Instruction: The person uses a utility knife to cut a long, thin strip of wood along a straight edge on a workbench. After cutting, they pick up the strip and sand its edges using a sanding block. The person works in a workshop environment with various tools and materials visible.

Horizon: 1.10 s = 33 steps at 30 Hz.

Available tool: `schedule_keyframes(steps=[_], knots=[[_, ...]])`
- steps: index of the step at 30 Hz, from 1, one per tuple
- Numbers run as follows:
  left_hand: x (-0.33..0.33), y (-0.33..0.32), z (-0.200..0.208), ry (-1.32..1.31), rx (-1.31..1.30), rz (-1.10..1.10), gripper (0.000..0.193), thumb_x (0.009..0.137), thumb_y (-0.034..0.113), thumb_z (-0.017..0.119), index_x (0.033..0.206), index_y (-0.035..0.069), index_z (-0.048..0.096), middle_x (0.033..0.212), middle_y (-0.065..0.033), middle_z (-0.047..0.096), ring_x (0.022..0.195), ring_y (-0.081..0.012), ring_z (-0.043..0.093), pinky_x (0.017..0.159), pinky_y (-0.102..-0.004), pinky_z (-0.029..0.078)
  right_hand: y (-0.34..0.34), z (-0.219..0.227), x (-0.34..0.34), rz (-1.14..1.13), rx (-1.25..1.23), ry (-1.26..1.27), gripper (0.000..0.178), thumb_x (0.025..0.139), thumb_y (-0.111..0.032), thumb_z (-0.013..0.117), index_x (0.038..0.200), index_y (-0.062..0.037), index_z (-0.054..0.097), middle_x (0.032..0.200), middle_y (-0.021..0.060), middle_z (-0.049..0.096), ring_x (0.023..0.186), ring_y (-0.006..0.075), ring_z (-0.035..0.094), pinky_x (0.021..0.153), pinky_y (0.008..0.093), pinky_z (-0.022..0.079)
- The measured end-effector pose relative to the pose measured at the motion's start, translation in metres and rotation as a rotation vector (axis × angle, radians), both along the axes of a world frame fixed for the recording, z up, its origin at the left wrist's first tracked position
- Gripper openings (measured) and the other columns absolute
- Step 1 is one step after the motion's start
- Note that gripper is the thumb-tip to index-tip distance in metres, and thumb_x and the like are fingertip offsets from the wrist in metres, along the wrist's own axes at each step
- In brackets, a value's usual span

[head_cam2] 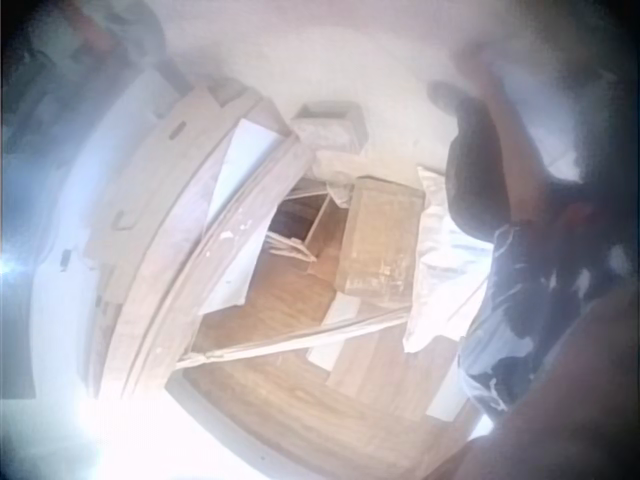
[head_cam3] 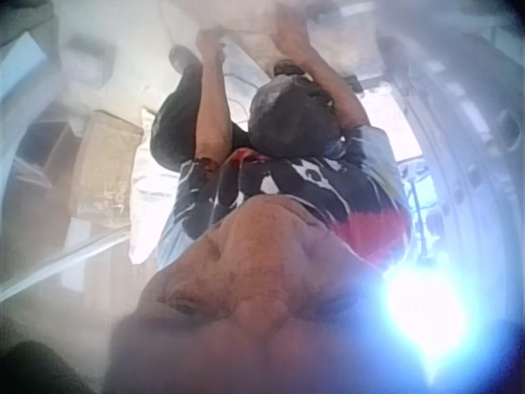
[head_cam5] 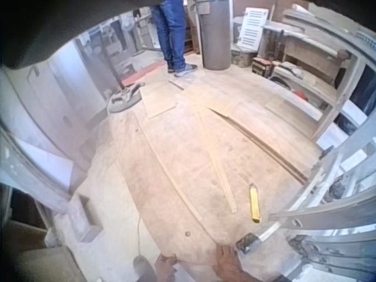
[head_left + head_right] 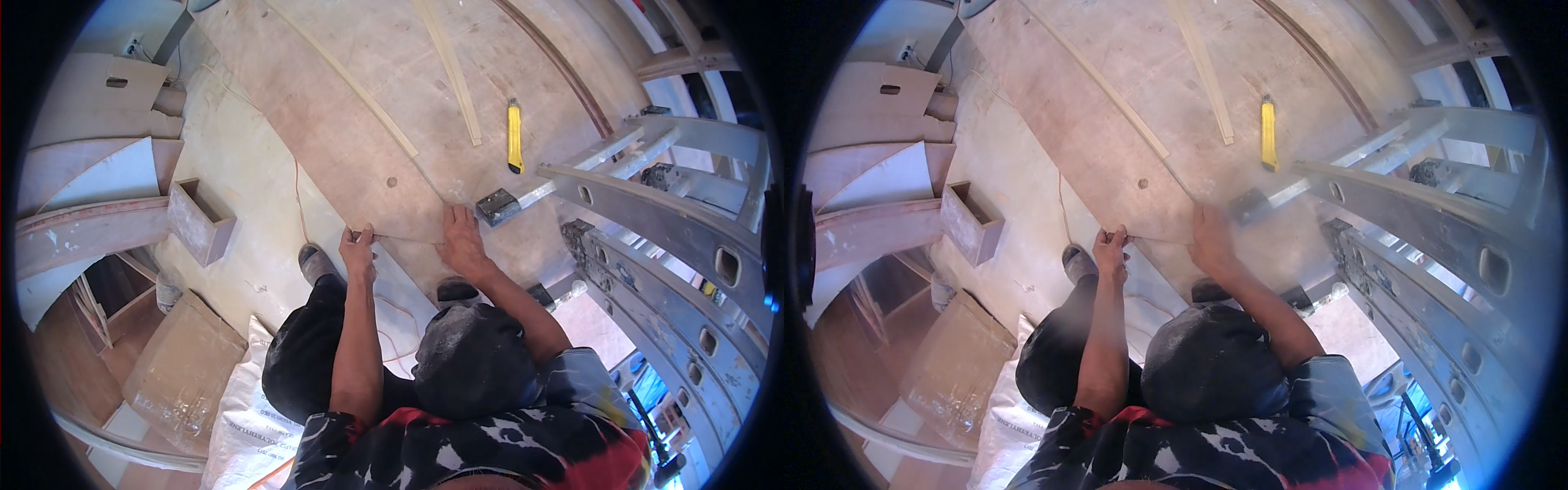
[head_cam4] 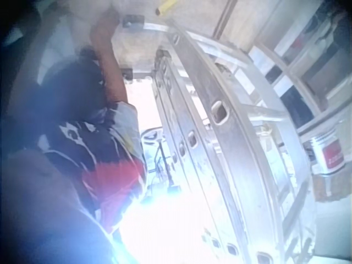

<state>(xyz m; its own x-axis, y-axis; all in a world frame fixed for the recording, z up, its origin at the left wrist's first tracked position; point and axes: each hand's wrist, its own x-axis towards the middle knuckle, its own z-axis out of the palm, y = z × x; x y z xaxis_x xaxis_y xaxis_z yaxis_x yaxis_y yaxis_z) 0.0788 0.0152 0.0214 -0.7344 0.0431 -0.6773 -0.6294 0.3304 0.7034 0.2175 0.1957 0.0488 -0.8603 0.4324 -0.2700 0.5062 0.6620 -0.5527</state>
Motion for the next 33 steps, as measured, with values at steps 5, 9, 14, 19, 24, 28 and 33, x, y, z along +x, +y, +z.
schedule_keyframes(steps=[5, 9, 14, 19, 24, 28, 33], knots=[[0.002, 0.003, 0.002, 0.021, -0.002, 0.003, 0.043, 0.09, 0.019, 0.071, 0.127, 0.002, 0.057, 0.097, -0.0038, 0.066, 0.077, -0.0147, 0.065, 0.046, -0.0262, 0.037, 0.003, 0.001, 0.0, -0.012, 0.056, 0.104, 0.053, 0.064, -0.005, 0.073, 0.111, 0.005, 0.05, 0.106, 0.0229, 0.049, 0.102, 0.04, 0.05, 0.088, 0.0472, 0.042], [0.006, 0.002, -0.001, 0.038, -0.003, -0.009, 0.041, 0.09, 0.019, 0.071, 0.125, 0.001, 0.059, 0.096, -0.0039, 0.067, 0.076, -0.0135, 0.064, 0.046, -0.0255, 0.037, 0.003, -0.003, 0.001, 0.018, -0.002, -0.032, 0.082, 0.063, -0.01, 0.082, 0.131, 0.0065, 0.04, 0.117, 0.0241, 0.045, 0.113, 0.0417, 0.045, 0.1, 0.0473, 0.04], [-0.001, 0.0, 0.0, 0.026, -0.012, -0.043, 0.045, 0.089, 0.019, 0.072, 0.127, -0.001, 0.057, 0.099, -0.0061, 0.067, 0.074, -0.0142, 0.064, 0.045, -0.0249, 0.038, 0.004, 0.002, -0.001, 0.047, -0.001, 0.092, 0.083, 0.066, -0.01, 0.08, 0.134, 0.0082, 0.036, 0.121, 0.0265, 0.044, 0.116, 0.0442, 0.044, 0.1, 0.0499, 0.039], [-0.014, -0.017, 0.011, 0.0, -0.07, 0.059, 0.057, 0.087, 0.017, 0.073, 0.136, -0.003, 0.05, 0.107, -0.0124, 0.067, 0.07, -0.0163, 0.065, 0.044, -0.0241, 0.04, 0.023, 0.022, -0.039, -0.179, 0.052, 0.144, 0.073, 0.076, -0.012, 0.074, 0.134, 0.0106, 0.037, 0.128, 0.0325, 0.044, 0.12, 0.0479, 0.044, 0.102, 0.0501, 0.039], [-0.066, -0.033, 0.034, 0.291, -0.223, 0.064, 0.055, 0.089, 0.015, 0.068, 0.137, -0.005, 0.049, 0.115, -0.0173, 0.066, 0.069, -0.0185, 0.066, 0.051, -0.0257, 0.049, 0.119, -0.013, -0.093, -0.535, 0.422, 0.105, 0.066, 0.082, -0.019, 0.068, 0.136, 0.0065, 0.04, 0.13, 0.0325, 0.045, 0.119, 0.0486, 0.047, 0.102, 0.0504, 0.04], [-0.115, 0.018, 0.035, 0.499, -0.202, -0.018, 0.043, 0.09, 0.006, 0.059, 0.131, -0.005, 0.054, 0.115, -0.0186, 0.065, 0.078, -0.0245, 0.067, 0.07, -0.0325, 0.055, 0.174, -0.028, -0.092, -0.907, 0.335, -0.047, 0.061, 0.083, -0.018, 0.068, 0.135, 0.0013, 0.044, 0.13, 0.0287, 0.048, 0.119, 0.0474, 0.048, 0.099, 0.0533, 0.042], [-0.193, 0.103, 0.019, 0.946, -0.349, -0.489, 0.037, 0.084, -0.007, 0.05, 0.118, -0.001, 0.064, 0.122, -0.0202, 0.06, 0.115, -0.0347, 0.058, 0.097, -0.0382, 0.046, 0.181, -0.036, -0.077, -0.815, 0.376, -0.181, 0.047, 0.084, -0.02, 0.068, 0.123, 0.001, 0.053, 0.117, 0.0255, 0.055, 0.11, 0.0452, 0.054, 0.093, 0.053, 0.046]])
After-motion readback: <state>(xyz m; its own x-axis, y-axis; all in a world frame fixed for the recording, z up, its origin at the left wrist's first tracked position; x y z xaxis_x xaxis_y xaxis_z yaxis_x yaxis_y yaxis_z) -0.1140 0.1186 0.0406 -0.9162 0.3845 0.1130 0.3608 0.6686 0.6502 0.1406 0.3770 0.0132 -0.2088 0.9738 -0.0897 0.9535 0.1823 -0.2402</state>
